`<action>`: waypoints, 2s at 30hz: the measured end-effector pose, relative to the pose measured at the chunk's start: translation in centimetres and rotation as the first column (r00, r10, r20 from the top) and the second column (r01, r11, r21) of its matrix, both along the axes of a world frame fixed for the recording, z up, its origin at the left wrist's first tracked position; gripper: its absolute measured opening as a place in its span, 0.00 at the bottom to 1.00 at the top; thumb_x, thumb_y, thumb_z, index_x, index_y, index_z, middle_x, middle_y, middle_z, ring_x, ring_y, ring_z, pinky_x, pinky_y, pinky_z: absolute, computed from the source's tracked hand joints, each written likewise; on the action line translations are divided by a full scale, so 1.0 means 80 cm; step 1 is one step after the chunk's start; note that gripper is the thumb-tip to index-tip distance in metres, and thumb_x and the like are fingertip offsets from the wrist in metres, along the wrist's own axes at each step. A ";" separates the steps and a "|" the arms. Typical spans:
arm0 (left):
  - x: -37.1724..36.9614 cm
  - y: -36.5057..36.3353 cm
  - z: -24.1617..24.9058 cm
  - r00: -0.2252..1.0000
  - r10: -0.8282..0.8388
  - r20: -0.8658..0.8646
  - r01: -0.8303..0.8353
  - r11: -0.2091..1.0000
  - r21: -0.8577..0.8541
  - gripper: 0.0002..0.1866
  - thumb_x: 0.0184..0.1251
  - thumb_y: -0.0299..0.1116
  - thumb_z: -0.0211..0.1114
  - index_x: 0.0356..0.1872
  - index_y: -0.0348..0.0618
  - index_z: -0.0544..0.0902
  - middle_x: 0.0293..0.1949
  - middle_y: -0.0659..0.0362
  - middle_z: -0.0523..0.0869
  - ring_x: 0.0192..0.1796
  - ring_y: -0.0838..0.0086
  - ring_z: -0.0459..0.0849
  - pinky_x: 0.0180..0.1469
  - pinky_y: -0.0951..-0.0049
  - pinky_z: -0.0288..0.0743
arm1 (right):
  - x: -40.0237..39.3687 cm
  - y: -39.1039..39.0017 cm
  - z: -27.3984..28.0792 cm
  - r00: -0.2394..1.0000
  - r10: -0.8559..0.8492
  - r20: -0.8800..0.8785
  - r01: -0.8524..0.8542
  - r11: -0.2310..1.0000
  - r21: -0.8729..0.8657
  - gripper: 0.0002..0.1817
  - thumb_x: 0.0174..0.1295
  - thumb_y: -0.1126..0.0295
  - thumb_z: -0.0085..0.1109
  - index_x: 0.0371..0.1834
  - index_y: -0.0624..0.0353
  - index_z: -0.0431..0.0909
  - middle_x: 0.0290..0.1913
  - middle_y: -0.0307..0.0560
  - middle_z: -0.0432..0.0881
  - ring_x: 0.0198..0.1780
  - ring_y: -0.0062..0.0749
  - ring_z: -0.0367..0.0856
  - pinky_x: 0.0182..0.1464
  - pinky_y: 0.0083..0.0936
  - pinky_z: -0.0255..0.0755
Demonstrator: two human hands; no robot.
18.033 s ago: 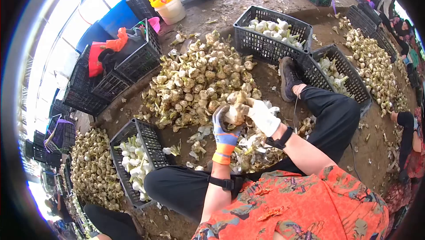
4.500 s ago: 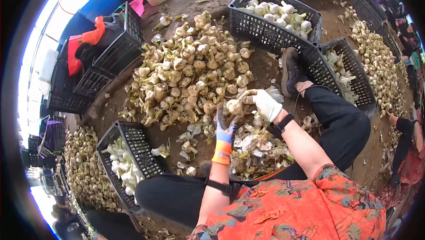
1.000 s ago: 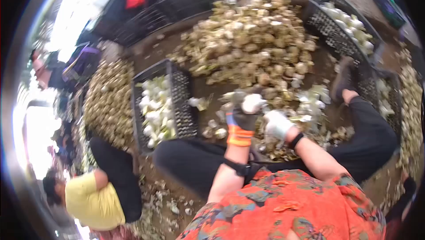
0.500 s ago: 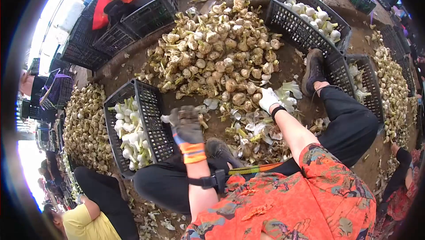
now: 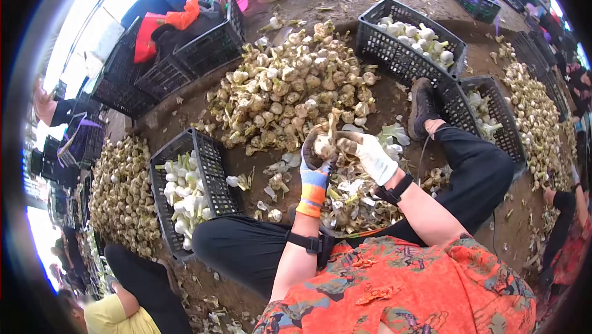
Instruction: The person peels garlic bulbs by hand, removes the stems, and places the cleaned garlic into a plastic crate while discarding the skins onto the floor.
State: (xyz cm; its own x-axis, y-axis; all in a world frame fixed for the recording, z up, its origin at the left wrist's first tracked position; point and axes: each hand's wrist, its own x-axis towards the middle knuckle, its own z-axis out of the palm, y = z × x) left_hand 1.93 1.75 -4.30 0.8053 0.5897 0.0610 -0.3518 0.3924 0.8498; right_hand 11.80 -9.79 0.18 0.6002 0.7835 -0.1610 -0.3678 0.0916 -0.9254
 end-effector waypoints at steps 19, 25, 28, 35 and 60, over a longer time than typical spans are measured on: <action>-0.008 -0.015 0.013 0.980 -0.163 0.112 0.172 0.982 -0.079 0.33 0.56 0.19 0.68 0.63 0.44 0.66 0.57 0.55 0.74 0.56 0.65 0.77 0.55 0.64 0.78 | 0.015 -0.028 0.008 0.950 -0.024 0.313 0.013 0.999 0.038 0.20 0.51 0.83 0.57 0.50 0.66 0.77 0.45 0.42 0.83 0.47 0.23 0.79 0.51 0.22 0.72; -0.009 -0.020 0.043 0.960 -0.278 0.033 0.280 0.954 -0.105 0.31 0.65 0.29 0.63 0.68 0.46 0.60 0.59 0.53 0.72 0.54 0.65 0.78 0.51 0.68 0.79 | 0.016 -0.032 0.001 0.869 -0.114 0.481 0.107 0.993 0.042 0.19 0.51 0.81 0.57 0.50 0.65 0.76 0.48 0.50 0.83 0.52 0.30 0.79 0.56 0.25 0.70; 0.000 -0.032 0.037 0.988 -0.156 0.009 0.155 0.986 0.066 0.29 0.64 0.29 0.63 0.66 0.44 0.64 0.57 0.53 0.74 0.53 0.66 0.78 0.52 0.69 0.77 | 0.011 -0.037 -0.021 0.750 -0.120 0.650 0.230 0.970 -0.086 0.16 0.52 0.74 0.59 0.45 0.66 0.78 0.44 0.51 0.84 0.47 0.32 0.82 0.51 0.28 0.73; -0.013 0.000 0.038 0.882 -0.460 0.100 0.454 0.778 -0.435 0.28 0.63 0.38 0.64 0.63 0.41 0.68 0.55 0.51 0.77 0.55 0.64 0.79 0.49 0.66 0.79 | 0.007 -0.050 -0.003 0.992 -0.114 -0.062 0.122 0.980 0.158 0.12 0.56 0.79 0.56 0.43 0.62 0.81 0.37 0.38 0.84 0.36 0.24 0.81 0.39 0.21 0.75; -0.008 -0.035 0.040 0.881 -0.408 -0.241 0.472 0.716 0.514 0.54 0.39 0.23 0.78 0.71 0.36 0.54 0.62 0.50 0.71 0.62 0.67 0.72 0.65 0.67 0.66 | -0.006 -0.056 0.076 0.107 0.566 0.817 0.162 0.801 -0.576 0.11 0.52 0.63 0.56 0.25 0.61 0.78 0.26 0.52 0.78 0.31 0.46 0.80 0.35 0.35 0.73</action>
State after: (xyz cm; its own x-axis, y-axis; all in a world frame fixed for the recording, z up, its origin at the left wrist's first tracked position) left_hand 1.27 -1.04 -1.07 0.9854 0.0594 0.1596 -0.1563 -0.0572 0.9861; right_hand 11.28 -14.25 6.28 0.3490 0.9363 0.0400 0.8831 -0.3143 -0.3482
